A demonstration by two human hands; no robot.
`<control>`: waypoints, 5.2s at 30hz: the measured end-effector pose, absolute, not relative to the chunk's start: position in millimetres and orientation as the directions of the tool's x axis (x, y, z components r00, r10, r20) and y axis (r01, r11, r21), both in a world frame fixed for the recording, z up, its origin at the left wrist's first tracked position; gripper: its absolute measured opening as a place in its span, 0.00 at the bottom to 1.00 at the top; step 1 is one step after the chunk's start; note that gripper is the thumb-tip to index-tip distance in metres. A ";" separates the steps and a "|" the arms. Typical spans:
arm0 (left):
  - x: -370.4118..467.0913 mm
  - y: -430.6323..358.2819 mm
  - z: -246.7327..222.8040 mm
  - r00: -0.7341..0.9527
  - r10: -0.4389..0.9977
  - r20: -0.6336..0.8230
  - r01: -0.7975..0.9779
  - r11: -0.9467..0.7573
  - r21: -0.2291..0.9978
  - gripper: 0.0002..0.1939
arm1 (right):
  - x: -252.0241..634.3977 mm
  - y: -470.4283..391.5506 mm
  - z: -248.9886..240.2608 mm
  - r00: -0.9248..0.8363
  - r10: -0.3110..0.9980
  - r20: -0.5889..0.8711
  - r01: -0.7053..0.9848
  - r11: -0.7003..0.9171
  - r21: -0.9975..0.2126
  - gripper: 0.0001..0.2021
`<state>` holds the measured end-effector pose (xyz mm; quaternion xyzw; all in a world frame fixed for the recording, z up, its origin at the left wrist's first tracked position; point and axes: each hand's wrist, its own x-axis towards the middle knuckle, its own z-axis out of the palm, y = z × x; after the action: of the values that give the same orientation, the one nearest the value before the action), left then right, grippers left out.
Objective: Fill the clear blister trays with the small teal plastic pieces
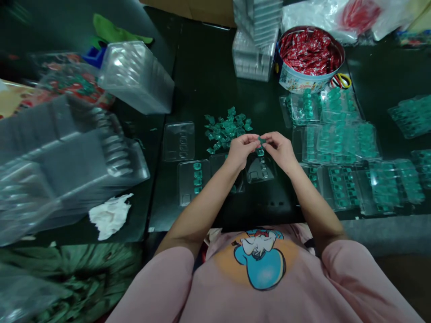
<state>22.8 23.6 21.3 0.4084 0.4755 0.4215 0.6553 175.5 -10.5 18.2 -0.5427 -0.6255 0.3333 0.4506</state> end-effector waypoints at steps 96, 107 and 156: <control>-6.2 71.6 -6.2 0.022 1.000 -0.006 0.045 0.005 0.999 0.08 | 152.9 36.8 12.0 -0.066 0.998 0.007 -0.038 0.005 -0.999 0.15; -5.8 40.1 3.1 0.143 0.983 0.113 0.077 -0.125 0.989 0.13 | 150.2 17.5 21.4 0.063 0.997 -0.033 -0.140 -0.024 -0.990 0.14; 25.2 16.9 38.5 0.344 0.936 -0.077 -0.005 0.084 0.996 0.17 | 171.5 -21.3 29.1 0.234 0.925 -0.299 -0.460 -0.166 -0.872 0.18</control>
<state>25.2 16.9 38.5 0.5537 0.4200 0.3892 0.6045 171.5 -21.3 29.1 -0.5031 -0.2310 0.5743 0.6032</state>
